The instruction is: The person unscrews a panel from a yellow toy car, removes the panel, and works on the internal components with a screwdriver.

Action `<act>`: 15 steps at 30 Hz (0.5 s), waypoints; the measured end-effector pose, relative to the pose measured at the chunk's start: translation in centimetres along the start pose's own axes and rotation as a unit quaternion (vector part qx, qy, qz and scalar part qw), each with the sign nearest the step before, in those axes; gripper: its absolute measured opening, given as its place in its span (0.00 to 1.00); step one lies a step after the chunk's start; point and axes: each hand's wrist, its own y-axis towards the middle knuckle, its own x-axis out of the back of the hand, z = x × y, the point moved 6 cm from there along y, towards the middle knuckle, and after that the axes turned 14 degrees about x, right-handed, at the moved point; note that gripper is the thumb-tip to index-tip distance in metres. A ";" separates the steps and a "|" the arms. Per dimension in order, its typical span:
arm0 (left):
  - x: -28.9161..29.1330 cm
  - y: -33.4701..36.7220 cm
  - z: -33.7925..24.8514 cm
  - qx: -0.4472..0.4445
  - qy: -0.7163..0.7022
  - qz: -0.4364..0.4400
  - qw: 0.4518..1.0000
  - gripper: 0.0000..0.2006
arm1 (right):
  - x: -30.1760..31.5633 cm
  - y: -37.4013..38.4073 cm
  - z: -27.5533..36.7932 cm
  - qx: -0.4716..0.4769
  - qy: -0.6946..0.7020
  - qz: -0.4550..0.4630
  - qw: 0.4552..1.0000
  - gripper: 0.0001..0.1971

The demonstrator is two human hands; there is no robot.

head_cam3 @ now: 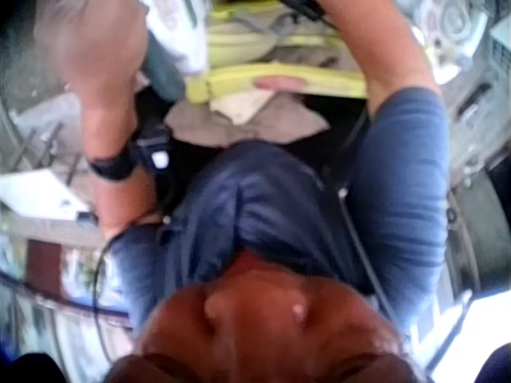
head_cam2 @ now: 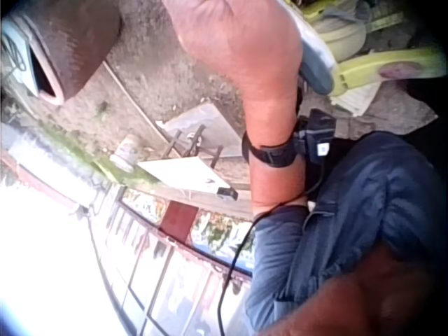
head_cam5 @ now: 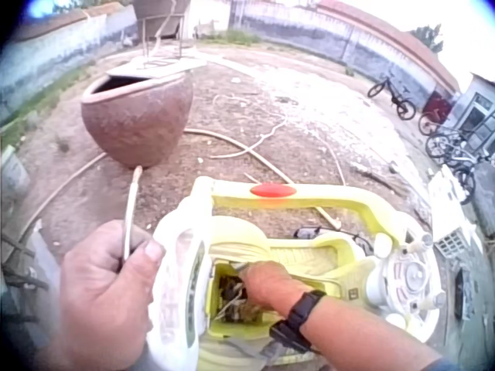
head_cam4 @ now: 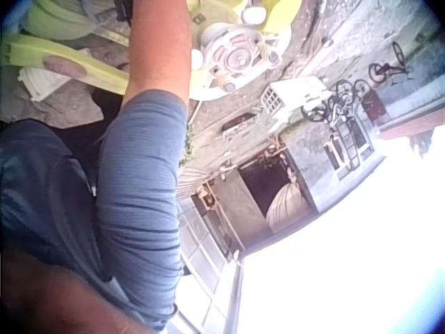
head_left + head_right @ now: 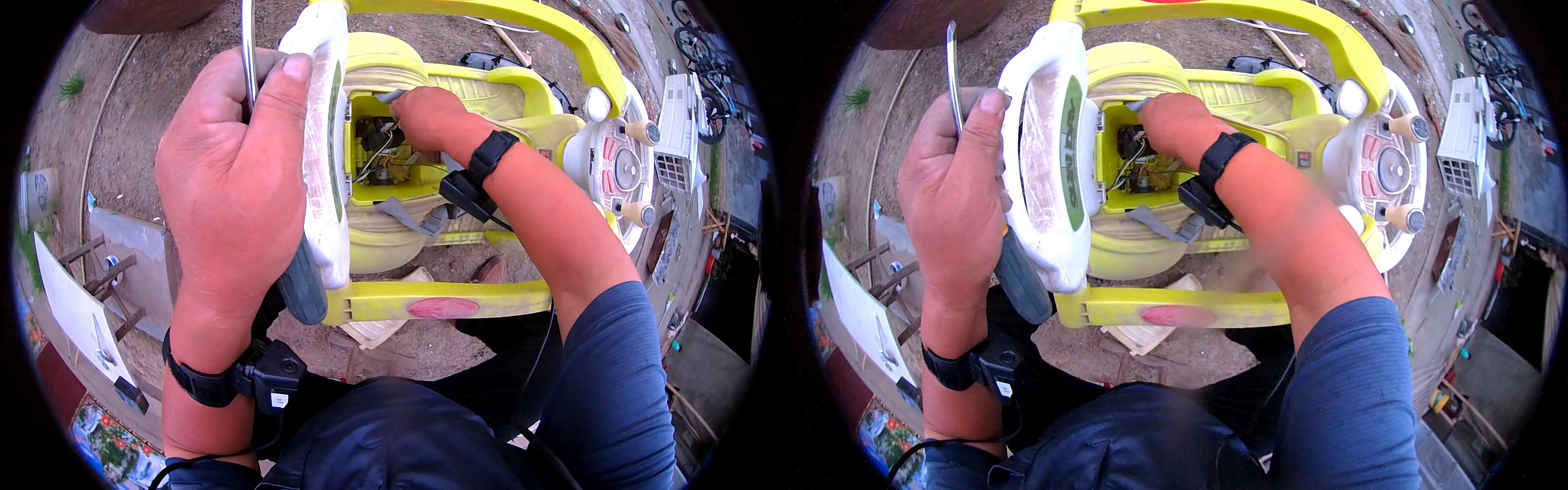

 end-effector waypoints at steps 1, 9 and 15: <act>0.0 0.0 0.0 -0.008 0.003 -0.001 1.000 0.12 | 0.2 -0.1 0.0 -0.001 -0.002 -0.007 1.000 0.16; 0.1 0.1 0.1 -0.024 0.028 -0.008 0.999 0.12 | 0.9 -0.4 0.2 0.054 -0.054 -0.072 0.994 0.11; -0.1 0.0 0.2 -0.016 0.007 -0.009 1.000 0.12 | 1.1 -0.4 0.0 0.046 -0.046 -0.065 0.996 0.11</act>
